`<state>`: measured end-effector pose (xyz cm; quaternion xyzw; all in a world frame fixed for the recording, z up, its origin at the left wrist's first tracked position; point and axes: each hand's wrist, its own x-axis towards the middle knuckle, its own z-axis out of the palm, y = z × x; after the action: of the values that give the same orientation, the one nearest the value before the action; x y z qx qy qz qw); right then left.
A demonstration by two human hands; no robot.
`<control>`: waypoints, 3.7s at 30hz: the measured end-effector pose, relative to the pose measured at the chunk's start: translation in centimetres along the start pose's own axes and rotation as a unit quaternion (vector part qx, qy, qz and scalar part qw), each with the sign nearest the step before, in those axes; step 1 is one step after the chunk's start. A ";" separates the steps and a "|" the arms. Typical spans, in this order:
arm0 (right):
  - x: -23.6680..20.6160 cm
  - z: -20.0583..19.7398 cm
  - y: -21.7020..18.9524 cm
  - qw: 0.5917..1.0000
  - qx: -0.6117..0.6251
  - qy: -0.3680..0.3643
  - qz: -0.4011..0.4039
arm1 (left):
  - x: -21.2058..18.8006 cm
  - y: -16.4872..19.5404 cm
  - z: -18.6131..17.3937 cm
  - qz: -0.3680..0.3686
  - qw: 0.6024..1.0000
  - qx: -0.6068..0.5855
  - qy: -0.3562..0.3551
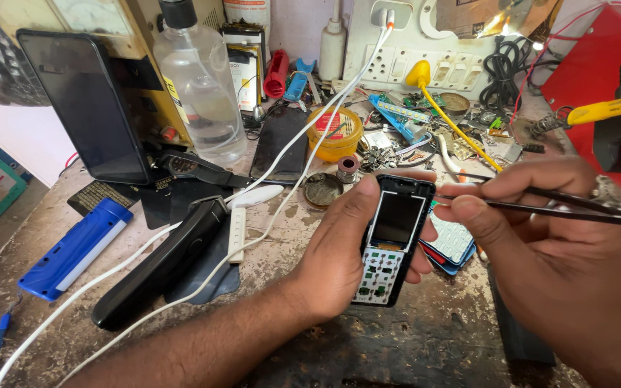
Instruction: The person disassembles a small mobile phone, removes the battery and keypad, and extracts the motherboard. They then use a multimeter to test continuity on the motherboard's components.
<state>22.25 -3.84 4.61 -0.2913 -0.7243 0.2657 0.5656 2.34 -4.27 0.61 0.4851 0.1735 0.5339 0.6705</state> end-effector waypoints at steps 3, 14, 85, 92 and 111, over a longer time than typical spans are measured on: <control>0.3 -0.1 0.1 0.999 0.005 -0.030 0.012 | -0.1 0.0 -0.1 -0.012 1.000 0.013 0.004; 0.9 -0.4 1.0 0.991 0.046 -0.009 0.127 | 0.3 -0.5 -0.2 -0.034 0.999 -0.016 0.017; 3.0 -2.5 3.2 0.931 -0.103 -0.288 0.200 | 0.0 1.8 -1.1 -0.051 0.857 0.482 -0.175; 3.0 -1.7 2.0 0.923 -0.210 -0.222 0.235 | -0.3 3.3 0.1 -0.055 0.752 0.648 -0.108; 2.8 -1.8 5.2 0.962 0.019 -0.157 0.221 | 0.7 3.5 -1.1 0.006 0.668 0.741 -0.064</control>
<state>24.08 1.90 3.12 -0.3882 -0.7163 0.4402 0.3773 -0.15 -3.25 3.19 0.8563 0.4656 0.2017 0.0964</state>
